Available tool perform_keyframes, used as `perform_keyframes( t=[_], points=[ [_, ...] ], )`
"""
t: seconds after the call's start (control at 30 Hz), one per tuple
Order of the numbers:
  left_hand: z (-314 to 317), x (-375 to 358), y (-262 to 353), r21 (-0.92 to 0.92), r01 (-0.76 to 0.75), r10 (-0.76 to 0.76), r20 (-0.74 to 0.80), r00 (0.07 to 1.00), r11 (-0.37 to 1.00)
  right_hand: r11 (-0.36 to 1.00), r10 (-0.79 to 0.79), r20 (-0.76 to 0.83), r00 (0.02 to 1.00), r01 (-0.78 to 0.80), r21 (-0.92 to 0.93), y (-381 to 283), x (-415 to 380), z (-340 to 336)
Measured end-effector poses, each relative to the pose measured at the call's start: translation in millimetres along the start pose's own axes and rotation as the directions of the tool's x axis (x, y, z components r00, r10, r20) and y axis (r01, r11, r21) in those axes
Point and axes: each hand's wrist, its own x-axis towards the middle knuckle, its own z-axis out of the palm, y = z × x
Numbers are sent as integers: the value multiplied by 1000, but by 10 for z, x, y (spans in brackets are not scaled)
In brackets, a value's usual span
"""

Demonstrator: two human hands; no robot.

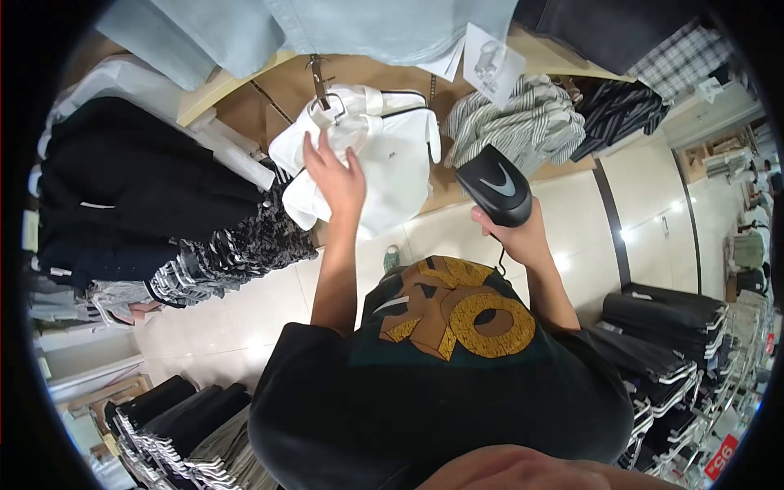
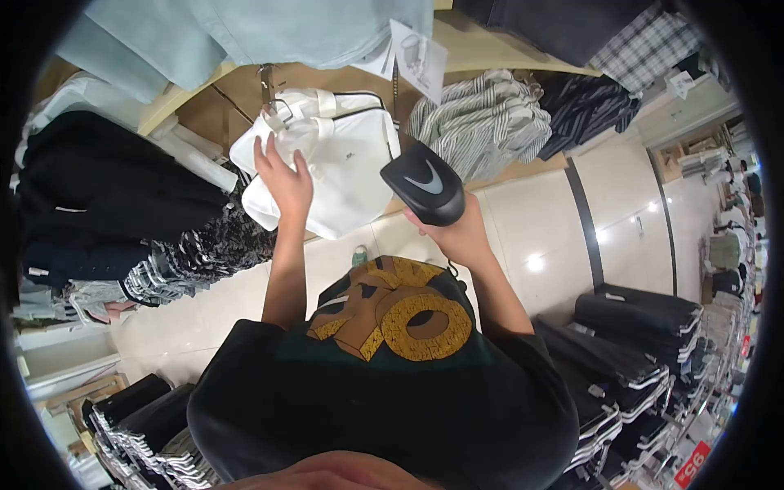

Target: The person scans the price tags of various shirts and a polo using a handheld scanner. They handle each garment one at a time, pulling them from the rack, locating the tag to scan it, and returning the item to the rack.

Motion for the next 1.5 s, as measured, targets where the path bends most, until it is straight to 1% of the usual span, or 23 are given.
perform_keyframes(
  t=[0.13,0.23,0.3,0.37,0.43,0.47,0.5,0.6,0.67,0.7,0.77,0.8,0.87,0.9,0.97,1.0,1.03,1.1,1.17,1.27,1.33,1.47,1.5],
  points=[
    [-333,736,943,-200,-207,159,-230,960,958,998,-66,33,997,65,22,-5,-11,-368],
    [-729,1669,1399,-88,-399,307,-499,811,913,988,-155,88,984,155,7,-149,53,-619],
    [-974,2217,1634,-20,-489,399,-550,734,872,956,-278,93,956,285,-67,-402,136,-744],
    [-1189,2602,2125,35,-571,486,-570,662,820,968,-248,95,964,251,-18,-666,201,-817],
    [-1110,2776,2895,215,-579,315,-946,77,786,936,-352,6,936,352,30,-798,340,-887],
    [-1080,2582,2725,134,-684,539,-730,421,717,930,-358,-53,932,361,65,-858,401,-899],
    [-1064,2304,2526,5,-742,698,-342,629,671,909,-399,-110,910,408,83,-913,454,-894],
    [-842,1616,2864,-74,-687,648,-273,711,723,842,-426,-257,867,485,239,-922,501,-907],
    [-494,1267,2864,-239,-484,288,-558,778,842,847,-414,-242,877,469,249,-852,487,-935],
    [-330,1185,2849,-235,-486,295,-554,779,842,852,-403,-232,885,455,258,-820,481,-941],
    [-9,1007,2740,-60,-291,219,-517,827,955,859,-381,-203,902,426,283,-781,457,-916],
    [202,971,2559,-62,-283,212,-517,829,957,857,-371,-178,911,410,312,-729,454,-922],
    [495,990,2145,-446,-68,-36,-221,975,892,872,-346,-130,929,370,319,-677,419,-942],
    [407,967,2083,-439,-58,-45,-220,974,897,875,-340,-118,933,360,323,-633,405,-947],
    [187,947,2001,-789,380,-215,313,925,483,876,-279,-93,956,293,383,-529,403,-933],
    [104,900,2016,-854,466,-247,412,877,229,898,-268,-45,962,267,350,-523,383,-965],
    [18,858,2036,-852,469,-257,411,874,232,899,-263,-35,964,258,353,-515,365,-977],
    [-128,780,2065,-844,534,-220,530,819,-47,938,-218,23,976,203,281,-499,324,-995],
    [-183,709,2080,-837,545,-203,542,816,-44,951,-220,46,974,204,232,-490,294,-981],
    [-291,684,2214,-824,541,-159,564,810,-170,956,-243,120,963,217,197,-476,316,-937],
    [-424,648,2410,-743,523,71,547,834,-418,957,-220,139,966,186,223,-443,336,-906],
    [-416,584,2456,-755,514,36,549,835,-407,938,-226,166,960,169,302,-403,347,-850],
    [-345,562,2339,-722,527,150,520,841,-448,939,-227,168,959,170,297,-409,339,-854]
  ],
)
